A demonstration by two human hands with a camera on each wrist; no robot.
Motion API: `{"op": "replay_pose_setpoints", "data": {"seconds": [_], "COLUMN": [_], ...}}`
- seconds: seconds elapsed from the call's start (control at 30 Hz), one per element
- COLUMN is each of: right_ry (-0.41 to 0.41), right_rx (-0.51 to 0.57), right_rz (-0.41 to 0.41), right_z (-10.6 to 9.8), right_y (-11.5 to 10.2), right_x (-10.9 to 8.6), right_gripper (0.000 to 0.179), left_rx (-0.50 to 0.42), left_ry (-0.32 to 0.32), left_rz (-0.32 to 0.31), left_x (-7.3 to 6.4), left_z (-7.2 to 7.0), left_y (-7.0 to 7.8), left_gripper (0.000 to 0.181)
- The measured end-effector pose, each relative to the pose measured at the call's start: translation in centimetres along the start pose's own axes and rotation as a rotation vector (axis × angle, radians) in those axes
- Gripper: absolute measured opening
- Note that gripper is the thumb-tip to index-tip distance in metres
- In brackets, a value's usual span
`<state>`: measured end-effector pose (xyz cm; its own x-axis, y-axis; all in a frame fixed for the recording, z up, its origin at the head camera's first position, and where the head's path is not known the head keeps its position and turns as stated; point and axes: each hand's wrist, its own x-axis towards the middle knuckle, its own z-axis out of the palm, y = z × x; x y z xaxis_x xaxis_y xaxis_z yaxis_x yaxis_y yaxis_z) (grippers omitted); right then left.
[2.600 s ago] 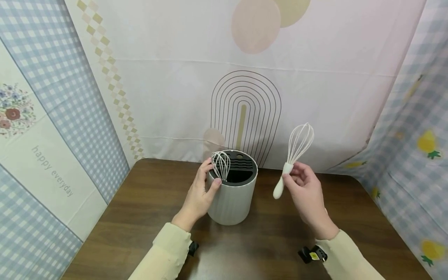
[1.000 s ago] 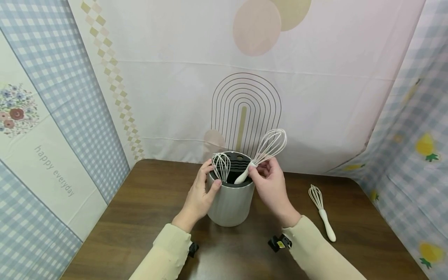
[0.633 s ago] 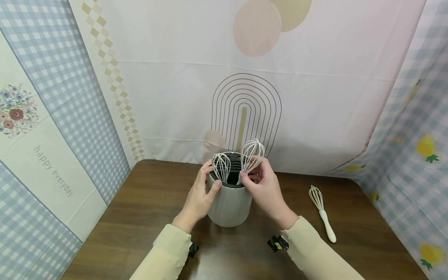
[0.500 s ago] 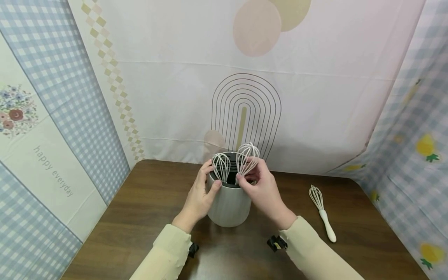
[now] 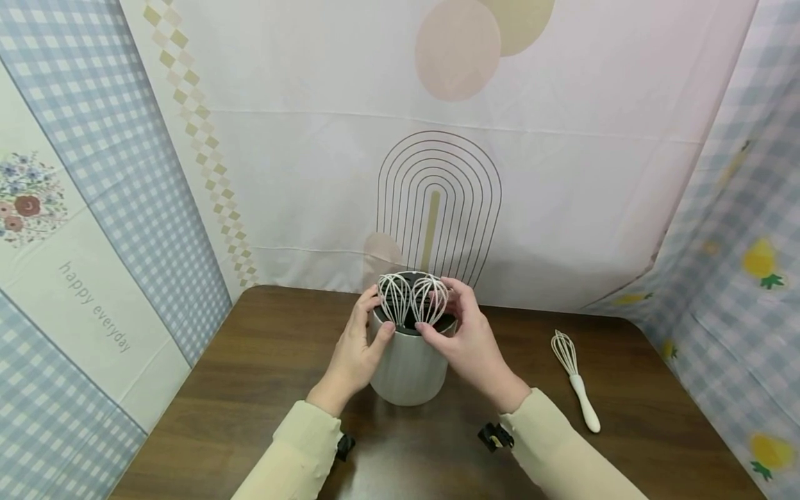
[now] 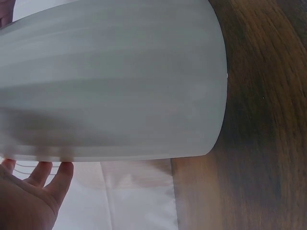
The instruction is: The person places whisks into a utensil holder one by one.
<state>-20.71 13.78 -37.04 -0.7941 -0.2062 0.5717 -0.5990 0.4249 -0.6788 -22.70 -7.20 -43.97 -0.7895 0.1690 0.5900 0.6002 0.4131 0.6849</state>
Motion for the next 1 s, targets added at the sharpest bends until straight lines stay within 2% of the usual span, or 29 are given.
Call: {"op": "replay_pose_setpoints", "data": {"seconds": [0.3,0.67,0.87,1.0], "right_ry": [0.011,0.049,0.053,0.051], "right_rx": [0.005,-0.019,-0.075,-0.108], "right_rz": [-0.027,-0.029,0.029,0.093], "right_z": [-0.4,-2.7,-4.4,-5.4], "right_y": [0.1,0.5,-0.8,2.0], "right_x": [0.0,-0.7,-1.9,-3.2], "right_gripper": [0.075,0.073,0.07,0.071], "left_rx": [-0.008,-0.01,-0.007,-0.006], "left_ry": [0.0,0.009,0.005,0.005], "left_rz": [-0.002,-0.01,-0.013,-0.014], "left_x": [0.0,0.0,0.0,0.0], "left_z": [-0.1,-0.1,-0.1,0.0], "left_y": [0.0,-0.1,-0.2,-0.2], "left_gripper": [0.046,0.046,0.047,0.047]}}
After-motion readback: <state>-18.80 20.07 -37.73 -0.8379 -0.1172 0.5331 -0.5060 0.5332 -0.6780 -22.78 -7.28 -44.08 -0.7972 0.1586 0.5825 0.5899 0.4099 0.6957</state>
